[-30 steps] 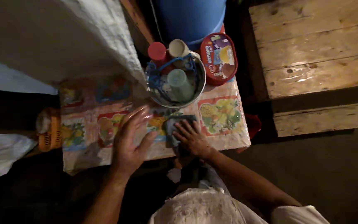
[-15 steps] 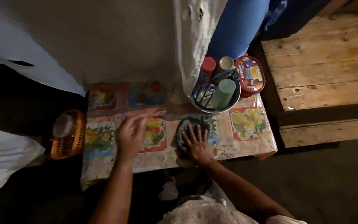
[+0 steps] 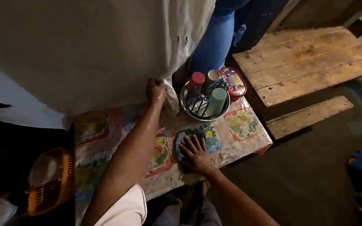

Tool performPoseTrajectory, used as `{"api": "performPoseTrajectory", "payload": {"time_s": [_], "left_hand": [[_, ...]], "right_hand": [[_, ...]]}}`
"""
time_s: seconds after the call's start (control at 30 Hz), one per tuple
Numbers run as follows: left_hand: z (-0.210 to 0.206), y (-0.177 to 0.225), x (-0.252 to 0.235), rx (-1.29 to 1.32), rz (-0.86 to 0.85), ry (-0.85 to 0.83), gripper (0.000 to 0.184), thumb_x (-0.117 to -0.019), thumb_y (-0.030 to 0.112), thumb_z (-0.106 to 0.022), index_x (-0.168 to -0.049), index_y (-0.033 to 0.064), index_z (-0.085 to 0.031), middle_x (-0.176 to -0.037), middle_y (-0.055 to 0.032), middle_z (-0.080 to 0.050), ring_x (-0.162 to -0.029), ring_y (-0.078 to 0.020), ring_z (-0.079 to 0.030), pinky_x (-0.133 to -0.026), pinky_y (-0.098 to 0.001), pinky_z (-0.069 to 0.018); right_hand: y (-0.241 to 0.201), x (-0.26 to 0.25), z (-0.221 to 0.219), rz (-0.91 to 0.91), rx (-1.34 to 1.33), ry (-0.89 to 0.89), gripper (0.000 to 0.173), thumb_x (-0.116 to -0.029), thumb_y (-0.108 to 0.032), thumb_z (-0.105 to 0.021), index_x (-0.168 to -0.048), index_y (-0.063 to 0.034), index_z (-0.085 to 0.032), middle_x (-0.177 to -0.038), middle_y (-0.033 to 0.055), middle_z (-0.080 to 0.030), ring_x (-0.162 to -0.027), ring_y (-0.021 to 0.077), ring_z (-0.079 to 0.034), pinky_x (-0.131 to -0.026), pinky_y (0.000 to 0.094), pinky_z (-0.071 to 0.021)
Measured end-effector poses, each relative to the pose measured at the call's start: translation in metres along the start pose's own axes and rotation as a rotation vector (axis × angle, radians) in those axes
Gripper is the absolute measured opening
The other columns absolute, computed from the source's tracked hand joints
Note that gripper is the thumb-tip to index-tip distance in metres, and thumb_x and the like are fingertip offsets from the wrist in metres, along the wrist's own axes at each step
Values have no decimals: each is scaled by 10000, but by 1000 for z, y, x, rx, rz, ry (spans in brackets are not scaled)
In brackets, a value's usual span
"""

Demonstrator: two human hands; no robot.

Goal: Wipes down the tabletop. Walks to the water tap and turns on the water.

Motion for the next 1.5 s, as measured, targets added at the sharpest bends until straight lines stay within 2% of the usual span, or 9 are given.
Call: {"api": "performPoseTrajectory", "payload": {"time_s": [0.17, 0.33, 0.47, 0.77, 0.9, 1.07, 1.2, 1.33, 1.5], "left_hand": [[-18, -1, -14, -92, 29, -70, 480, -1104, 350, -430, -1381, -25, -545, -1312, -277, -608, -1218, -392, -603, -1040, -562, -472], [-63, 7, -15, 9, 37, -366, 533, -1082, 446, -469, -1427, 46, -542, -1418, -207, -567, -1310, -332, -541, -1082, -552, -424], [-88, 11, -19, 97, -100, -398, 523, -1087, 391, -480, -1461, 27, -507, -1497, -182, -514, -1399, -279, -474, -1161, -492, -371], [-99, 17, -21, 84, -179, -465, 607, -1133, 406, -227, -1588, 11, -297, -1658, -184, -277, -1541, -246, -258, -1257, -425, -210], [-57, 23, -5, -96, -289, -425, 600, -1126, 435, -248, -1520, 21, -432, -1516, -198, -495, -1421, -256, -470, -1196, -447, -360], [39, -12, 56, -1, -288, -369, 485, -1127, 321, -287, -1426, 31, -536, -1286, -124, -665, -1133, -185, -671, -982, -382, -555], [118, -87, 123, 87, -77, -175, 449, -1114, 315, -338, -1376, 44, -580, -1247, -90, -688, -1088, -199, -692, -954, -387, -580], [174, -149, 193, 74, 125, -23, 461, -1090, 286, -351, -1348, -39, -553, -1195, -118, -691, -1040, -193, -705, -909, -375, -594], [230, -199, 250, -146, 178, 189, 398, -1069, 234, -461, -1314, -53, -590, -1256, -192, -664, -1113, -243, -680, -958, -402, -568]], "right_hand": [[-3, 4, -6, -18, 55, 23, 607, -971, -538, -561, -1519, -282, -516, -1645, 119, -359, -1524, 452, -264, -1174, 746, -176], [-2, 6, -6, 6, 88, 78, 605, -965, -540, -562, -1506, -270, -533, -1628, 118, -392, -1505, 449, -312, -1157, 748, -221], [-1, 6, -7, 2, 84, 70, 608, -973, -558, -535, -1515, -282, -517, -1639, 103, -377, -1518, 429, -295, -1167, 735, -218], [-1, 7, -9, -52, 107, 198, 590, -966, -614, -492, -1477, -326, -555, -1598, 230, -394, -1474, 503, -336, -1144, 750, -253], [-11, -2, -15, -204, 188, 226, 651, -972, -627, -453, -1497, -252, -547, -1583, 315, -358, -1442, 583, -324, -1103, 800, -231], [-21, -58, -15, -203, 172, -13, 734, -1011, -626, -366, -1560, -146, -448, -1587, 367, -299, -1453, 617, -258, -1132, 795, -174], [-23, -121, -26, -205, 155, -81, 763, -1035, -621, -295, -1585, -100, -385, -1626, 368, -189, -1506, 586, -131, -1175, 764, -60], [-28, -175, -19, -253, 66, -319, 777, -1074, -557, -281, -1647, -65, -102, -1668, 330, 34, -1541, 521, 82, -1201, 698, 73], [-25, -193, -36, -223, 11, -183, 770, -1073, -534, -357, -1640, -53, -158, -1678, 309, 7, -1552, 489, 82, -1206, 694, 76]]}}
Point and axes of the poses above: each hand's wrist, its own x-axis away from the middle knuckle, its own z-axis out of the back of the hand, y = z × x, the point moved 4 cm from there along -x, towards the middle knuckle
